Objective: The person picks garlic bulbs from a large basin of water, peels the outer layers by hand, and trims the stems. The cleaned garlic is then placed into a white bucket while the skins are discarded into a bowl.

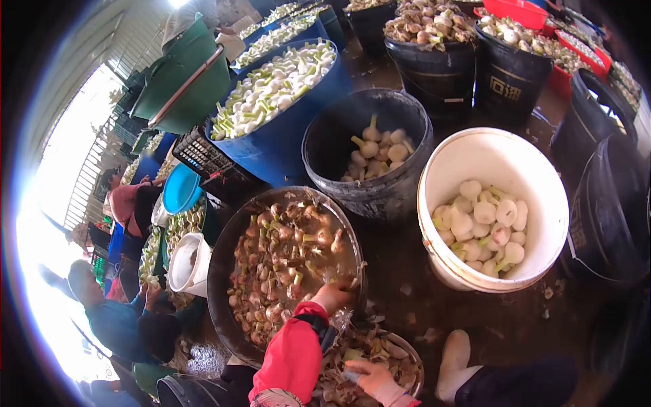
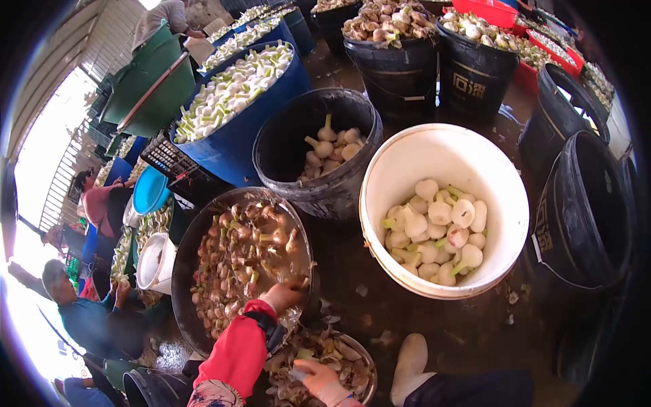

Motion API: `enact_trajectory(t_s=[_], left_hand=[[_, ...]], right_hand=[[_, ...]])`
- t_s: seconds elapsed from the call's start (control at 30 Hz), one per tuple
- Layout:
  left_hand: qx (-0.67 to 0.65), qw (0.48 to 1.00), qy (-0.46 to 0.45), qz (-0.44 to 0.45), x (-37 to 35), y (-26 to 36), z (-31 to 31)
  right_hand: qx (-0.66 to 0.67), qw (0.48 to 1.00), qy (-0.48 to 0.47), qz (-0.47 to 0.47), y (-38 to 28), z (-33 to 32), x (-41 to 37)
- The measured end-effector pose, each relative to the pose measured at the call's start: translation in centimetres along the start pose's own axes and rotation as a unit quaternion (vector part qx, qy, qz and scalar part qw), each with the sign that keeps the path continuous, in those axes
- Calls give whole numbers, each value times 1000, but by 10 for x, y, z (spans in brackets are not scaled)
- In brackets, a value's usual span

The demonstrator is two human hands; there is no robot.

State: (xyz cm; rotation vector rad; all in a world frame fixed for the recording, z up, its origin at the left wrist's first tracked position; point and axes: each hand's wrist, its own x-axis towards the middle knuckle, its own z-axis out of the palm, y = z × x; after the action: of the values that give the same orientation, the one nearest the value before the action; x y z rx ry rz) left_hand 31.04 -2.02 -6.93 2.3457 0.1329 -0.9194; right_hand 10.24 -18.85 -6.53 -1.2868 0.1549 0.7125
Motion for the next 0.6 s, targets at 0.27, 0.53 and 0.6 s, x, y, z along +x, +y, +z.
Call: enact_trajectory(t_s=[0.27,0.53,0.6], left_hand=[[-344,933,-8,108,-176,38,20],[0,938,331,103,-250,42,113],[28,927,363,92,-256,51,125]], right_hand=[[270,951,133,-77,-46,-6,-8],[166,982,64,-68,-51,5,-41],[52,988,96,-109,-55,8,-48]])
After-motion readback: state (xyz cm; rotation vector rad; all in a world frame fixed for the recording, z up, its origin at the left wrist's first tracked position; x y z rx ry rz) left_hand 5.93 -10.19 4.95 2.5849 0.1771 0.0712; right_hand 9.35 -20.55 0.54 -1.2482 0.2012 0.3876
